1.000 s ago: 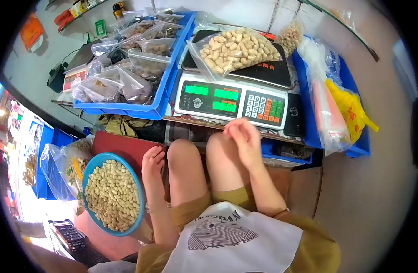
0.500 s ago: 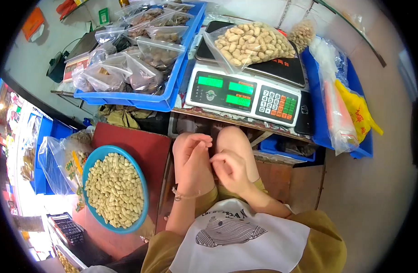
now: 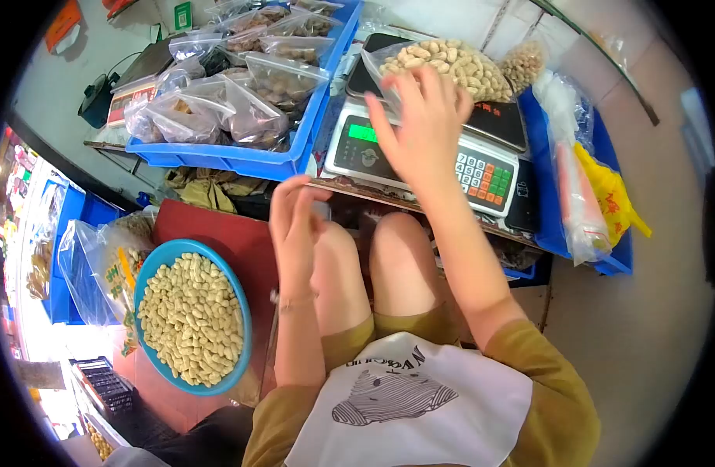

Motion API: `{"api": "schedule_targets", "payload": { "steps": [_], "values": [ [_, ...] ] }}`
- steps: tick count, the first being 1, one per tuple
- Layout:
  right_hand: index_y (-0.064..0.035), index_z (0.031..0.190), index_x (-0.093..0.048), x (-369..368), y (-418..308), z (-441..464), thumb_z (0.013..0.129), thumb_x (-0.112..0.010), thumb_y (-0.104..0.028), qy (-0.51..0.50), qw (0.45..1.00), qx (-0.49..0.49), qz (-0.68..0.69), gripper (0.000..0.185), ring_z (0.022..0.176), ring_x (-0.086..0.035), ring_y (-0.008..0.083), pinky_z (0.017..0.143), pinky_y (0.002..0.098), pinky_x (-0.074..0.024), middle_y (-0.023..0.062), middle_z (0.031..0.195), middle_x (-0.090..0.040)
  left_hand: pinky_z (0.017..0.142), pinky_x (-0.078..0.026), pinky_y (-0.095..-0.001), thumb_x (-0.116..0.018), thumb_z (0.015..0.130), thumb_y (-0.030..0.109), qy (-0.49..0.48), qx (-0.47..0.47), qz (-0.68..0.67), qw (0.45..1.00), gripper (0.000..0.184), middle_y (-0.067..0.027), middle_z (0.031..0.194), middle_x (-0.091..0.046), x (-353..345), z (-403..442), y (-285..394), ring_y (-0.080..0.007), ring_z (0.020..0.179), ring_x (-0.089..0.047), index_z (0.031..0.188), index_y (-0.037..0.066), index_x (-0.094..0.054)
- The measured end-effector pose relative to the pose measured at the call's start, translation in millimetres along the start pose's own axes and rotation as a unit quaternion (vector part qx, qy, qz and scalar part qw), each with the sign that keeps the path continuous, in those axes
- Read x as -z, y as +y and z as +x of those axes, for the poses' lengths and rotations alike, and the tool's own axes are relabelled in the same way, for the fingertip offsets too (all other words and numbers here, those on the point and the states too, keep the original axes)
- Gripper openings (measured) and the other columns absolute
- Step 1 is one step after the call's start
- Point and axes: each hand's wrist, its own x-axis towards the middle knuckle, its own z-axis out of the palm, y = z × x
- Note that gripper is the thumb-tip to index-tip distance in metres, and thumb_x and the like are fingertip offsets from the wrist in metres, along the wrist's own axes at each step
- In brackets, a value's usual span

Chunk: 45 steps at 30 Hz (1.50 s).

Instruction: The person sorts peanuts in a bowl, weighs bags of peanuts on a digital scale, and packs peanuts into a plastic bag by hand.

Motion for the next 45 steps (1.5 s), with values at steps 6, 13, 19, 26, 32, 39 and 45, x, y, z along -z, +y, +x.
{"api": "schedule_targets", "payload": {
  "steps": [6,13,19,26,32,39,45],
  "values": [
    [-0.0072,0.089,-0.068,-51.1,18.3,47.2,0.076,-0.070,-0.029,-0.351,0.919,-0.024,-0.181,0.025,0.086,-0.066,0.0270,0.079,0.0432,-0.0454,0.0096,0.088,-0.068,0.045,-0.036,-0.0205,-0.052,0.096,0.018,-0.121,0.025,-0.057,0.991,0.029,-0.0121,0.097,-0.063,-78.3,77.8,5.6,-0.0084,0.055,-0.048,0.119,0.001,-0.047],
    [-0.0080,0.093,-0.069,-31.0,159.9,107.6,0.084,-0.057,-0.019,-0.141,0.942,-0.264,0.154,0.018,0.074,-0.067,0.0211,0.068,0.0352,-0.0532,0.0076,0.085,-0.070,0.052,-0.044,-0.0226,-0.051,0.094,0.021,-0.173,0.023,-0.020,0.984,0.027,-0.0109,0.098,-0.065,-94.4,94.9,16.7,-0.0092,0.065,-0.055,0.114,0.003,-0.052],
    [-0.0103,0.094,-0.066,40.9,213.3,174.4,0.094,-0.056,-0.028,-0.343,0.897,-0.196,0.200,0.020,0.069,-0.052,0.0038,0.063,0.0212,-0.0431,-0.0060,0.076,-0.059,0.058,-0.046,-0.0227,-0.050,0.094,0.019,-0.157,0.017,-0.016,0.987,0.021,-0.0085,0.095,-0.064,-104.8,97.8,12.3,-0.0086,0.067,-0.055,0.107,0.004,-0.057],
    [-0.0122,0.089,-0.066,50.5,137.4,164.6,0.092,-0.059,-0.027,-0.511,0.800,-0.129,0.286,0.016,0.075,-0.052,0.0019,0.062,0.0198,-0.0421,-0.0074,0.080,-0.057,0.075,-0.051,-0.0296,-0.053,0.096,0.022,-0.187,-0.108,-0.136,0.967,0.022,-0.0096,0.091,-0.063,-158.3,104.9,50.5,-0.0177,0.079,-0.063,0.100,0.001,-0.057],
    [-0.0084,0.070,-0.063,21.4,101.0,114.9,0.076,-0.078,-0.020,-0.606,0.704,-0.108,0.354,0.020,0.056,-0.048,0.0054,0.050,0.0227,-0.0363,-0.0043,0.061,-0.054,0.073,-0.052,-0.0304,-0.058,0.094,0.036,-0.197,-0.004,-0.093,0.976,0.029,-0.0040,0.081,-0.060,-135.9,100.6,51.2,-0.0158,0.078,-0.063,0.089,0.007,-0.056],
    [-0.0083,0.063,-0.054,10.9,94.2,83.5,0.074,-0.081,-0.011,-0.638,0.644,-0.142,0.397,0.029,0.057,-0.045,0.0026,0.049,0.0201,-0.0317,-0.0057,0.063,-0.056,0.078,-0.048,-0.0266,-0.057,0.094,0.039,-0.180,0.023,0.000,0.983,0.032,-0.0035,0.090,-0.066,-112.2,77.3,19.5,-0.0120,0.085,-0.062,0.094,0.007,-0.064],
    [-0.0093,0.061,-0.054,11.2,97.2,84.1,0.072,-0.083,-0.021,-0.653,0.638,-0.129,0.386,0.033,0.058,-0.047,0.0050,0.052,0.0224,-0.0347,-0.0053,0.063,-0.056,0.081,-0.046,-0.0256,-0.055,0.096,0.036,-0.174,0.020,-0.002,0.985,0.033,-0.0026,0.094,-0.066,-115.6,71.3,13.6,-0.0098,0.088,-0.060,0.100,0.005,-0.065]
  ]
}}
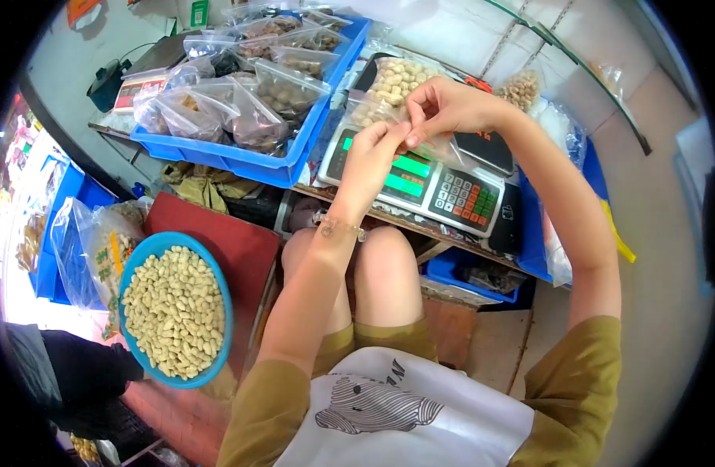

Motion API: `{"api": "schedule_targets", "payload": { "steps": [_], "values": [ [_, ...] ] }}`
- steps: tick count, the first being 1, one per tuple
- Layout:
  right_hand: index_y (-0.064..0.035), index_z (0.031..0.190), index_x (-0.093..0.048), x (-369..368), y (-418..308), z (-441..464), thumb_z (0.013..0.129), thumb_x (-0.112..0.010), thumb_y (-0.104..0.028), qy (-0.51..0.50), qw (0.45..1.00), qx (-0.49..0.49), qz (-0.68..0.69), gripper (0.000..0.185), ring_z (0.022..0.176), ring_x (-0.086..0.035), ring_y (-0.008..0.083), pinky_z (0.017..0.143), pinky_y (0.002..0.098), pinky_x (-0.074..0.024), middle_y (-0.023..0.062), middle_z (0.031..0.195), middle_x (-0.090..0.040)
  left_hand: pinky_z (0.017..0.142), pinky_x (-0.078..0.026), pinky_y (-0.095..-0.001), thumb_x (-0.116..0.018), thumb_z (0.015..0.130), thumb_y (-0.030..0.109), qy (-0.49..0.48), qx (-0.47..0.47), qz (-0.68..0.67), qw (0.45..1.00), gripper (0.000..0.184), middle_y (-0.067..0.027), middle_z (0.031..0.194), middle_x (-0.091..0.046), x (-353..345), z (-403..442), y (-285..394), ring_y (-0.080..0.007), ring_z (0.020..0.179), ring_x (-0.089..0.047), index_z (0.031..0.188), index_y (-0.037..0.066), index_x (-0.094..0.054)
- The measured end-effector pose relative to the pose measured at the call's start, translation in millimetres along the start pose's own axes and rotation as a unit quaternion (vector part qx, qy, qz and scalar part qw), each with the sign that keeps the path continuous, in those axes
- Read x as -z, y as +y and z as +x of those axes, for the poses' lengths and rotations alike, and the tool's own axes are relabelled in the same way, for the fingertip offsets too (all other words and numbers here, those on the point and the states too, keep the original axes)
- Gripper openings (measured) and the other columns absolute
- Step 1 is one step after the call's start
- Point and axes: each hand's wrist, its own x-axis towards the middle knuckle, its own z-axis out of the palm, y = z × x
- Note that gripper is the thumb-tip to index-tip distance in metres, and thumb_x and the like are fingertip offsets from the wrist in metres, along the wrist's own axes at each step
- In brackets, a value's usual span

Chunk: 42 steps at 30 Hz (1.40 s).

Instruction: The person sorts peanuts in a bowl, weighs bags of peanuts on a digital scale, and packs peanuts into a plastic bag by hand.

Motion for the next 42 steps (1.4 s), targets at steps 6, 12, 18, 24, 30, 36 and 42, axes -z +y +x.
{"api": "schedule_targets", "payload": {
  "steps": [6,12,18,24,30,36,42],
  "values": [
    [-0.0053,0.066,-0.054,-6.9,-3.1,1.1,0.076,-0.080,-0.013,-0.013,0.997,0.055,-0.057,0.028,0.066,-0.050,0.0040,0.059,0.0203,-0.0381,-0.0039,0.068,-0.059,0.080,-0.046,-0.0232,-0.056,0.097,0.028,-0.028,-0.034,-0.085,0.995,0.028,-0.0024,0.098,-0.063,0.6,1.5,-9.4,-0.0069,0.087,-0.057,0.105,0.002,-0.062],
    [-0.0066,0.072,-0.057,-4.1,0.0,-2.3,0.080,-0.076,-0.016,-0.019,0.999,0.013,-0.023,0.023,0.065,-0.049,0.0027,0.058,0.0206,-0.0381,-0.0056,0.068,-0.056,0.083,-0.045,-0.0235,-0.054,0.098,0.024,-0.032,-0.081,-0.087,0.992,0.022,-0.0013,0.098,-0.062,-0.4,0.1,-19.1,-0.0072,0.090,-0.057,0.105,0.004,-0.060],
    [-0.0090,0.073,-0.058,-5.8,-5.6,-9.0,0.085,-0.072,-0.030,-0.035,0.999,0.021,-0.013,0.028,0.057,-0.046,0.0042,0.052,0.0206,-0.0364,-0.0056,0.064,-0.053,0.086,-0.042,-0.0239,-0.054,0.097,0.019,-0.030,-0.089,-0.094,0.991,0.013,0.0004,0.093,-0.061,-1.7,-4.3,-20.9,-0.0077,0.091,-0.055,0.095,0.006,-0.058],
    [-0.0070,0.073,-0.059,-10.1,-2.1,-10.6,0.082,-0.072,-0.023,0.003,0.998,0.055,-0.042,0.022,0.056,-0.048,0.0053,0.053,0.0228,-0.0390,-0.0043,0.062,-0.053,0.080,-0.042,-0.0244,-0.055,0.095,0.014,-0.022,-0.100,-0.081,0.991,0.011,0.0001,0.088,-0.058,-2.6,-9.2,-22.7,-0.0080,0.085,-0.051,0.092,0.004,-0.058],
    [-0.0021,0.070,-0.057,-26.6,-16.2,-14.0,0.069,-0.067,-0.012,0.167,0.905,0.164,-0.354,0.014,0.055,-0.056,0.0225,0.052,0.0329,-0.0448,0.0104,0.060,-0.057,0.075,-0.042,-0.0265,-0.054,0.092,0.011,0.064,-0.119,0.007,0.991,0.012,-0.0060,0.082,-0.057,-12.0,-4.1,-29.2,-0.0138,0.079,-0.053,0.087,0.001,-0.055],
    [-0.0002,0.068,-0.049,6.1,-40.4,-32.1,0.069,-0.065,-0.007,0.336,0.827,0.183,-0.413,0.017,0.050,-0.048,0.0155,0.049,0.0300,-0.0399,0.0080,0.055,-0.046,0.068,-0.041,-0.0310,-0.052,0.091,0.010,0.056,-0.196,0.132,0.970,0.017,-0.0143,0.079,-0.051,-19.3,-29.2,-2.7,-0.0280,0.072,-0.050,0.081,-0.003,-0.052],
    [-0.0033,0.088,-0.064,21.1,-106.5,-67.7,0.085,-0.060,-0.015,0.429,0.838,0.193,-0.276,0.013,0.058,-0.053,0.0108,0.053,0.0264,-0.0424,-0.0007,0.065,-0.056,0.066,-0.038,-0.0296,-0.050,0.087,0.005,0.025,-0.270,-0.013,0.962,0.014,-0.0112,0.073,-0.046,-26.7,-48.7,62.7,-0.0239,0.068,-0.044,0.075,-0.002,-0.048]
  ]
}}
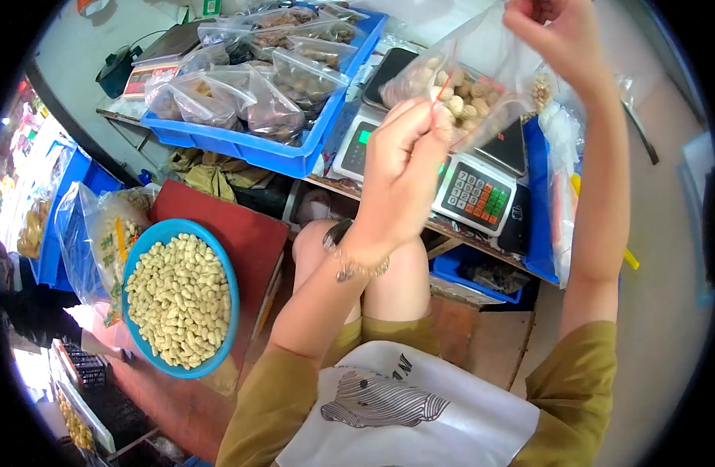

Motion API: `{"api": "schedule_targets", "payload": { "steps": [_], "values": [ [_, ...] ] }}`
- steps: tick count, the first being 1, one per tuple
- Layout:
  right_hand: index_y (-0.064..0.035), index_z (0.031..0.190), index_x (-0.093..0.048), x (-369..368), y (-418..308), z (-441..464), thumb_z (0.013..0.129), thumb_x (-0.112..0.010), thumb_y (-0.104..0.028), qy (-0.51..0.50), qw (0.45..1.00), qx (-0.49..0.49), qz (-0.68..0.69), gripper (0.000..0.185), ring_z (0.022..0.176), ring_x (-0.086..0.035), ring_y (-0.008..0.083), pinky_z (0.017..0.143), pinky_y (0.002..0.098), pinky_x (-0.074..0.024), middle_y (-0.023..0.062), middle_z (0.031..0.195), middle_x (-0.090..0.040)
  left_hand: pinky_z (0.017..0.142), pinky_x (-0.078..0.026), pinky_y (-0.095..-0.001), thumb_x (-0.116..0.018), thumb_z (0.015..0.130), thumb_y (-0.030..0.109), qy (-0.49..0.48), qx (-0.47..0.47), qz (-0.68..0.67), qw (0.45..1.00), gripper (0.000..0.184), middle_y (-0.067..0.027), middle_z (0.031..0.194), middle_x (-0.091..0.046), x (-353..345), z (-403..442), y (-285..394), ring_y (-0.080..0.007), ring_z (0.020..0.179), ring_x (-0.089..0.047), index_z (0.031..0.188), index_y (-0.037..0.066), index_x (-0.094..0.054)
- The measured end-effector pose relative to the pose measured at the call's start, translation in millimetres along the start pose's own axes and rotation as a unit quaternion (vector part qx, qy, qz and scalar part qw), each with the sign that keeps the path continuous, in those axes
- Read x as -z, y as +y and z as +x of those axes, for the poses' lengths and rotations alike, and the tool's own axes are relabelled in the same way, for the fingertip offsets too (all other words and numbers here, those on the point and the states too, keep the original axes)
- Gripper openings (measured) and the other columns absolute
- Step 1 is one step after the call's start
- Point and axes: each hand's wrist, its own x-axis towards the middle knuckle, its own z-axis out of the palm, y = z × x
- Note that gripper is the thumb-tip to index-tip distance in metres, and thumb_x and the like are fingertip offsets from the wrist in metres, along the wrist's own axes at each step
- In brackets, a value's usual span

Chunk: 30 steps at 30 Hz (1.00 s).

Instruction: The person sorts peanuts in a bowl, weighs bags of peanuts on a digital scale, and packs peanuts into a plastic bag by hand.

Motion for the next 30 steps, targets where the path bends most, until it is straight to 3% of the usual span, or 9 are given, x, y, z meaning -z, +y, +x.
{"api": "schedule_targets", "payload": {
  "steps": [4,8,14,15,20,22,24,27,30],
  "values": [
    [-0.0041,0.076,-0.054,-1.6,-14.1,2.5,0.083,-0.062,-0.014,-0.036,0.986,-0.005,0.162,0.014,0.057,-0.050,0.0092,0.052,0.0248,-0.0406,0.0003,0.066,-0.054,0.064,-0.036,-0.0352,-0.051,0.082,0.007,-0.017,-0.023,-0.026,0.999,0.015,-0.0104,0.068,-0.045,-1.3,-12.2,63.7,-0.0268,0.066,-0.044,0.070,0.001,-0.046],
    [-0.0135,0.076,-0.033,-27.7,-2.2,-13.6,0.083,-0.067,-0.009,-0.261,0.933,-0.014,0.248,0.035,0.061,-0.052,0.0067,0.053,0.0210,-0.0420,0.0007,0.071,-0.054,0.065,-0.034,-0.0361,-0.053,0.083,0.006,-0.050,-0.043,-0.006,0.998,0.012,-0.0097,0.071,-0.044,15.3,-48.2,73.1,-0.0279,0.068,-0.044,0.075,0.002,-0.045],
    [-0.0089,0.078,-0.041,-93.4,-19.9,-70.9,0.081,-0.066,-0.004,-0.263,0.938,-0.050,0.219,0.025,0.075,-0.056,0.0078,0.068,0.0207,-0.0442,0.0000,0.077,-0.054,0.070,-0.035,-0.0371,-0.052,0.085,0.009,0.049,0.014,0.093,0.994,0.013,-0.0110,0.076,-0.045,41.7,-114.5,46.8,-0.0293,0.075,-0.045,0.076,0.002,-0.045],
    [-0.0066,0.081,-0.044,-97.8,-26.6,-76.8,0.080,-0.065,-0.001,-0.290,0.933,-0.079,0.195,0.021,0.083,-0.057,0.0118,0.079,0.0274,-0.0457,0.0037,0.086,-0.057,0.071,-0.035,-0.0373,-0.052,0.085,0.010,0.060,0.030,0.098,0.993,0.013,-0.0112,0.077,-0.046,47.1,-122.4,44.1,-0.0294,0.077,-0.045,0.076,0.002,-0.046],
    [-0.0039,0.090,-0.055,-115.2,-38.3,-130.9,0.085,-0.061,-0.023,-0.018,0.973,0.098,0.208,0.021,0.107,-0.053,0.0301,0.098,0.0451,-0.0362,0.0155,0.112,-0.059,0.073,-0.037,-0.0390,-0.051,0.087,0.011,0.051,-0.012,0.127,0.991,0.014,-0.0126,0.079,-0.047,69.7,-134.1,49.5,-0.0304,0.079,-0.045,0.078,0.001,-0.047],
    [-0.0032,0.096,-0.059,-109.2,-22.4,-164.3,0.086,-0.058,-0.039,-0.004,0.933,0.162,0.322,0.037,0.109,-0.054,0.0355,0.097,0.0472,-0.0366,0.0176,0.109,-0.061,0.073,-0.036,-0.0391,-0.049,0.089,0.013,0.051,-0.009,0.115,0.992,0.017,-0.0124,0.080,-0.045,71.1,-134.5,47.3,-0.0299,0.079,-0.044,0.078,0.001,-0.047],
    [-0.0047,0.094,-0.060,-109.5,-46.6,-184.8,0.087,-0.056,-0.047,0.009,0.964,0.189,0.186,0.043,0.107,-0.055,0.0380,0.096,0.0469,-0.0361,0.0176,0.102,-0.063,0.073,-0.036,-0.0385,-0.046,0.094,0.020,0.050,-0.003,0.105,0.993,0.024,-0.0114,0.080,-0.043,68.4,-135.3,40.8,-0.0285,0.078,-0.043,0.078,0.001,-0.046],
    [-0.0055,0.103,-0.056,-117.0,-64.8,-204.1,0.090,-0.058,-0.036,-0.004,0.965,0.256,-0.059,0.034,0.099,-0.059,0.0367,0.090,0.0460,-0.0371,0.0157,0.096,-0.066,0.073,-0.036,-0.0400,-0.045,0.095,0.022,0.050,-0.001,0.082,0.995,0.026,-0.0130,0.080,-0.042,66.5,-137.5,32.0,-0.0308,0.078,-0.042,0.079,0.001,-0.045],
    [-0.0056,0.116,-0.047,-145.9,-60.7,-226.4,0.092,-0.060,-0.017,0.108,0.978,0.174,-0.030,0.030,0.094,-0.061,0.0333,0.086,0.0452,-0.0372,0.0134,0.095,-0.067,0.075,-0.037,-0.0405,-0.046,0.095,0.022,0.039,-0.002,0.101,0.994,0.025,-0.0133,0.082,-0.045,69.1,-142.1,31.7,-0.0318,0.080,-0.045,0.081,0.001,-0.047]
  ]
}}
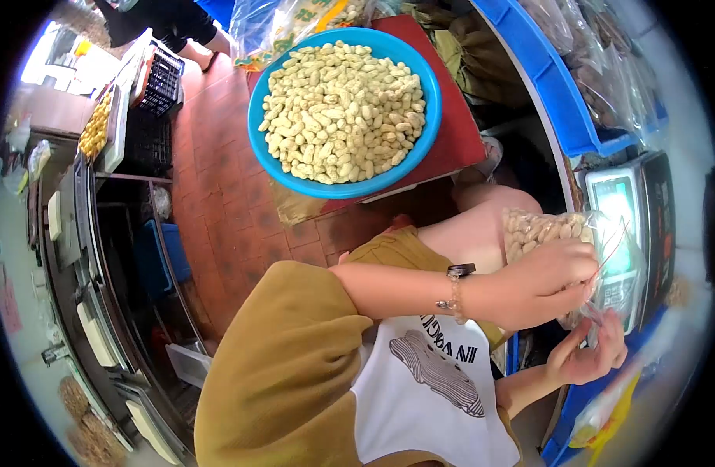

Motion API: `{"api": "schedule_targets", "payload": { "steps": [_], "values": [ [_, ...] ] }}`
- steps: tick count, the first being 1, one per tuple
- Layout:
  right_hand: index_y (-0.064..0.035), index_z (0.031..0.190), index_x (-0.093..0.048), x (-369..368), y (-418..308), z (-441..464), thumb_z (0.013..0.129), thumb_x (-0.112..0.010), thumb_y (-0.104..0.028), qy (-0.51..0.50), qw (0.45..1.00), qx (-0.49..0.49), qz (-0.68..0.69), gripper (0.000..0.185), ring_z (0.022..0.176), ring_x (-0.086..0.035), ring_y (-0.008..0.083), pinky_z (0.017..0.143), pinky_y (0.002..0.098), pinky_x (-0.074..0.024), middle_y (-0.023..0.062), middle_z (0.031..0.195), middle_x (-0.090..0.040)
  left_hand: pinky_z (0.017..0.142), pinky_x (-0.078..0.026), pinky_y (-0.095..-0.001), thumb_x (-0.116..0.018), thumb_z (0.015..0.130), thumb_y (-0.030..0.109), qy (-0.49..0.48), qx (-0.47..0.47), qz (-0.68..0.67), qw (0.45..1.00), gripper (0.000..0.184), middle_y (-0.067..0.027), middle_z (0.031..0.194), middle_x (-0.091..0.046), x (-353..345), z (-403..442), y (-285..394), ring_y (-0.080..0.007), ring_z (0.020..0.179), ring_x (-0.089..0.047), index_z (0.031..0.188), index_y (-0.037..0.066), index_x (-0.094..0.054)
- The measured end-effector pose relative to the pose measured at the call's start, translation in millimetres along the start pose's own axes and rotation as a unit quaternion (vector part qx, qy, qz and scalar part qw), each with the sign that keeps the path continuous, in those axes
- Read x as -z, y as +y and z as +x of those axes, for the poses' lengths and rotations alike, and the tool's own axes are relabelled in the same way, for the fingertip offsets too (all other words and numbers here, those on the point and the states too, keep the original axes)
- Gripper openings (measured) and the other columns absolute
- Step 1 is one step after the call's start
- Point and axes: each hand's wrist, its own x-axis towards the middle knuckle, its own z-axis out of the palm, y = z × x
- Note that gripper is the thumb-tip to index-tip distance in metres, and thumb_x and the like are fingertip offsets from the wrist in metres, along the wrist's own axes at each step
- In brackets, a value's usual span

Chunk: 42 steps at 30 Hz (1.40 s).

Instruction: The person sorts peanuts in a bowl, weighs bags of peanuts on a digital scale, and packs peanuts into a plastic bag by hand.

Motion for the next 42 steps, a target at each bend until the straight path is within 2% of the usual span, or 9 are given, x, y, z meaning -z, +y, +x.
{"api": "schedule_targets", "payload": {
  "steps": [1,6,10,12,18,23,27,34,42],
  "values": [
    [-0.0041,0.123,-0.038,4.2,1.3,-1.2,0.090,-0.059,0.000,-0.043,0.999,0.010,-0.026,0.039,0.088,-0.062,0.0294,0.082,0.0431,-0.0398,0.0139,0.096,-0.067,0.075,-0.038,-0.0406,-0.047,0.095,0.022,-0.005,-0.002,0.012,1.000,0.025,-0.0134,0.083,-0.046,1.9,-1.4,1.7,-0.0321,0.081,-0.046,0.082,0.001,-0.048],
    [0.0006,0.121,-0.042,-9.6,0.8,-4.0,0.093,-0.054,0.001,0.103,0.988,-0.073,0.084,0.031,0.081,-0.057,0.0280,0.075,0.0361,-0.0474,0.0167,0.093,-0.066,0.085,-0.042,-0.0427,-0.057,0.090,0.029,0.018,0.028,0.388,0.921,0.026,-0.0136,0.095,-0.057,72.7,-13.4,5.8,-0.0335,0.094,-0.053,0.094,0.003,-0.057],
    [0.0027,0.113,-0.052,-4.4,7.1,1.1,0.091,-0.053,0.004,0.100,0.984,-0.053,0.140,0.022,0.080,-0.056,0.0280,0.076,0.0373,-0.0479,0.0190,0.089,-0.064,0.095,-0.038,-0.0537,-0.070,0.077,0.048,0.130,0.151,0.726,0.658,0.059,-0.0212,0.121,-0.052,175.2,-41.0,1.0,-0.0411,0.115,-0.047,0.116,0.006,-0.057],
    [0.0053,0.110,-0.053,-1.0,10.5,0.1,0.089,-0.053,0.009,0.060,0.981,-0.015,0.182,0.021,0.083,-0.058,0.0295,0.079,0.0395,-0.0512,0.0203,0.095,-0.062,0.099,-0.024,-0.0704,-0.067,0.068,0.066,0.113,0.244,0.806,0.527,0.087,-0.0245,0.140,-0.039,212.1,-54.7,-0.5,-0.0533,0.130,-0.028,0.132,0.010,-0.050],
    [0.0024,0.104,-0.057,-19.9,-20.7,10.2,0.084,-0.052,0.009,0.062,0.972,-0.005,0.227,0.022,0.076,-0.056,0.0278,0.082,0.0469,-0.0434,0.0172,0.087,-0.064,0.100,-0.016,-0.0745,-0.062,0.057,0.080,-0.014,0.343,0.770,0.538,0.101,-0.0223,0.146,-0.032,251.1,-64.6,-8.2,-0.0557,0.135,-0.018,0.141,0.026,-0.044],
    [-0.0072,0.096,-0.061,-33.4,-66.0,33.7,0.084,-0.054,-0.006,0.045,0.976,0.009,0.214,0.015,0.074,-0.052,0.0229,0.075,0.0391,-0.0372,0.0097,0.086,-0.068,0.086,-0.038,-0.0489,-0.069,0.067,0.042,0.084,0.135,0.783,0.602,0.046,-0.0106,0.104,-0.057,272.0,-73.5,-20.0,-0.0314,0.102,-0.051,0.103,0.015,-0.062],
    [-0.0109,0.091,-0.062,-42.8,-89.0,56.5,0.087,-0.054,-0.005,0.002,0.972,0.103,0.213,0.011,0.072,-0.054,0.0220,0.073,0.0370,-0.0384,0.0041,0.085,-0.067,0.081,-0.038,-0.0477,-0.070,0.068,0.039,0.098,0.123,0.794,0.587,0.038,-0.0091,0.101,-0.054,267.3,-72.2,-24.7,-0.0306,0.099,-0.051,0.096,0.015,-0.061],
    [-0.0131,0.089,-0.065,-56.9,-88.7,85.6,0.078,-0.060,-0.004,-0.009,0.970,0.065,0.233,0.015,0.071,-0.053,0.0207,0.071,0.0339,-0.0362,0.0031,0.084,-0.066,0.079,-0.040,-0.0480,-0.067,0.073,0.035,0.045,0.237,0.783,0.573,0.037,-0.0091,0.109,-0.053,254.5,-62.6,-13.3,-0.0316,0.102,-0.051,0.104,0.017,-0.060],
    [-0.0220,0.094,-0.067,-90.0,-101.4,135.9,0.074,-0.066,-0.012,-0.053,0.969,0.087,0.224,0.022,0.080,-0.052,0.0155,0.076,0.0326,-0.0336,-0.0069,0.091,-0.061,0.074,-0.042,-0.0486,-0.064,0.078,0.035,0.073,0.199,0.818,0.534,0.034,-0.0124,0.106,-0.055,255.8,-63.3,-42.8,-0.0321,0.098,-0.054,0.108,0.019,-0.062]
  ]
}}
